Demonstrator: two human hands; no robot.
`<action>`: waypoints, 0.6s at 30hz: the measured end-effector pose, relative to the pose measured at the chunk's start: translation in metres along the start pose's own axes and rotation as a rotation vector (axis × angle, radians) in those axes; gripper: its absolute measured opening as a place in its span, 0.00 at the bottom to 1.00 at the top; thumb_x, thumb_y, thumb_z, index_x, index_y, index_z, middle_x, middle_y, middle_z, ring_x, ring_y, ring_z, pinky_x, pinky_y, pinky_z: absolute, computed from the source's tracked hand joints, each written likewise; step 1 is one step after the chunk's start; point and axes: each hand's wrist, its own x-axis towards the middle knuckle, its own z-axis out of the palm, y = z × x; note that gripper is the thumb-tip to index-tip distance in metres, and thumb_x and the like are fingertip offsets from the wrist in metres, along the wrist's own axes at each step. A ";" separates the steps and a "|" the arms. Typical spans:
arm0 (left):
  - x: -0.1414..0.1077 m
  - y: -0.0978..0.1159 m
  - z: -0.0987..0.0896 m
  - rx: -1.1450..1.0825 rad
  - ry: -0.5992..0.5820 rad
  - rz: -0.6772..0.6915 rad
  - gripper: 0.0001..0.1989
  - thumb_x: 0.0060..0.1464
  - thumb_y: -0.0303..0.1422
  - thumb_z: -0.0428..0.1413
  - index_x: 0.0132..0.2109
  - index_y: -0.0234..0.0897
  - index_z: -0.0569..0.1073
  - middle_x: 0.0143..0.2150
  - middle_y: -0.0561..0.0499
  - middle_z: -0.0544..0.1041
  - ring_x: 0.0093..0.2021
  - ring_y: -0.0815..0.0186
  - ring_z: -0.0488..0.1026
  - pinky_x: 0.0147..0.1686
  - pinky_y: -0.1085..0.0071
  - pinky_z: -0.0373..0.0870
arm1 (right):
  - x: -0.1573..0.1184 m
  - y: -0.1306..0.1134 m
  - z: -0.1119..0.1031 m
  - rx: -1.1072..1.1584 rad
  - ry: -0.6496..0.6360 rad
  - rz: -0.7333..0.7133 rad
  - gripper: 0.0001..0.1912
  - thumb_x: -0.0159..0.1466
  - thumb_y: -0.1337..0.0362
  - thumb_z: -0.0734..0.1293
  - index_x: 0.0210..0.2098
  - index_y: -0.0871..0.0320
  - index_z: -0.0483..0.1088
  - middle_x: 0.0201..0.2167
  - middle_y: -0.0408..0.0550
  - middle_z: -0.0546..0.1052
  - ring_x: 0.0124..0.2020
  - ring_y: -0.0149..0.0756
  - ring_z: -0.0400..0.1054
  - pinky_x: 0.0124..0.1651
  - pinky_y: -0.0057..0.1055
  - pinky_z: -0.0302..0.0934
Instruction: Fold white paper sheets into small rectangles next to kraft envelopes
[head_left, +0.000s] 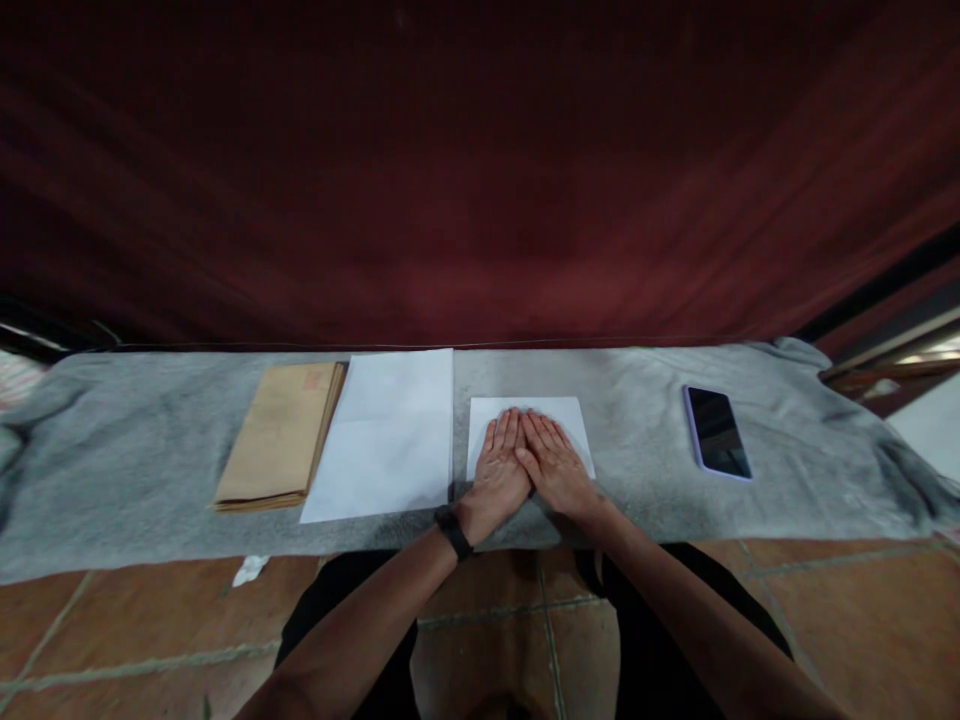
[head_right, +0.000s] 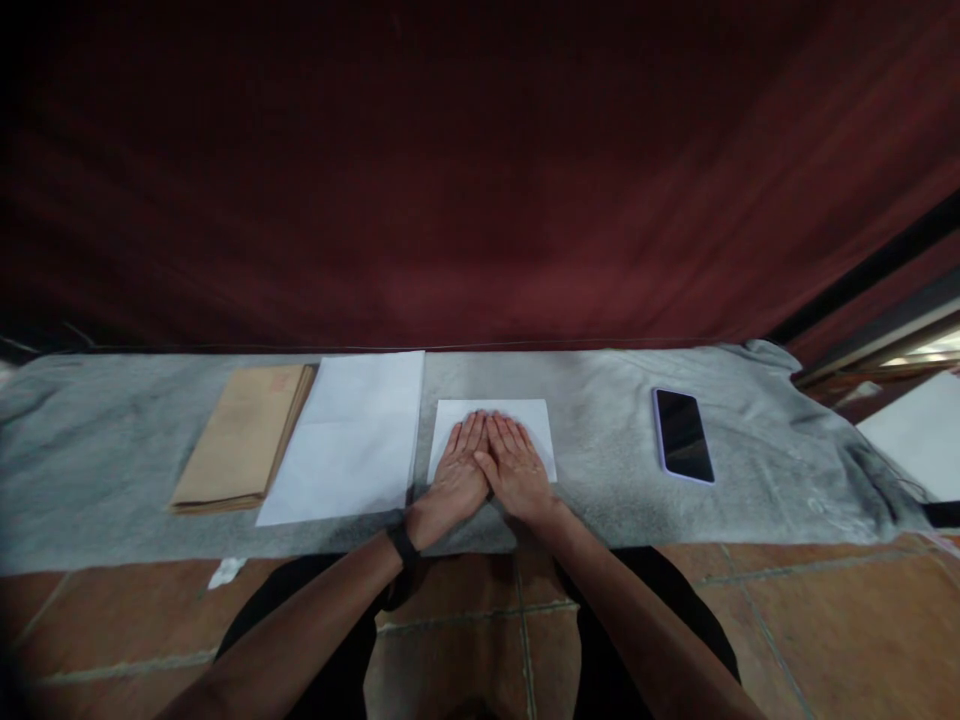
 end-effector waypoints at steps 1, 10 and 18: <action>0.000 -0.001 0.001 0.001 -0.009 0.004 0.30 0.65 0.28 0.40 0.72 0.22 0.51 0.74 0.34 0.52 0.75 0.53 0.44 0.72 0.51 0.48 | 0.000 0.000 0.001 -0.003 -0.011 0.002 0.31 0.76 0.54 0.47 0.72 0.65 0.51 0.72 0.56 0.57 0.73 0.40 0.47 0.74 0.44 0.45; 0.000 -0.022 -0.001 -0.042 0.043 -0.115 0.30 0.69 0.36 0.39 0.71 0.21 0.54 0.74 0.32 0.54 0.75 0.53 0.45 0.72 0.53 0.49 | -0.001 0.026 0.001 -0.187 0.057 0.066 0.30 0.76 0.54 0.52 0.71 0.64 0.55 0.71 0.58 0.59 0.72 0.46 0.51 0.71 0.47 0.47; 0.003 -0.022 -0.005 -0.007 0.074 -0.194 0.30 0.70 0.37 0.38 0.70 0.20 0.56 0.73 0.31 0.56 0.75 0.52 0.47 0.71 0.51 0.49 | -0.003 0.040 -0.001 -0.269 0.089 0.159 0.30 0.75 0.54 0.53 0.70 0.64 0.56 0.70 0.62 0.61 0.71 0.50 0.54 0.70 0.48 0.48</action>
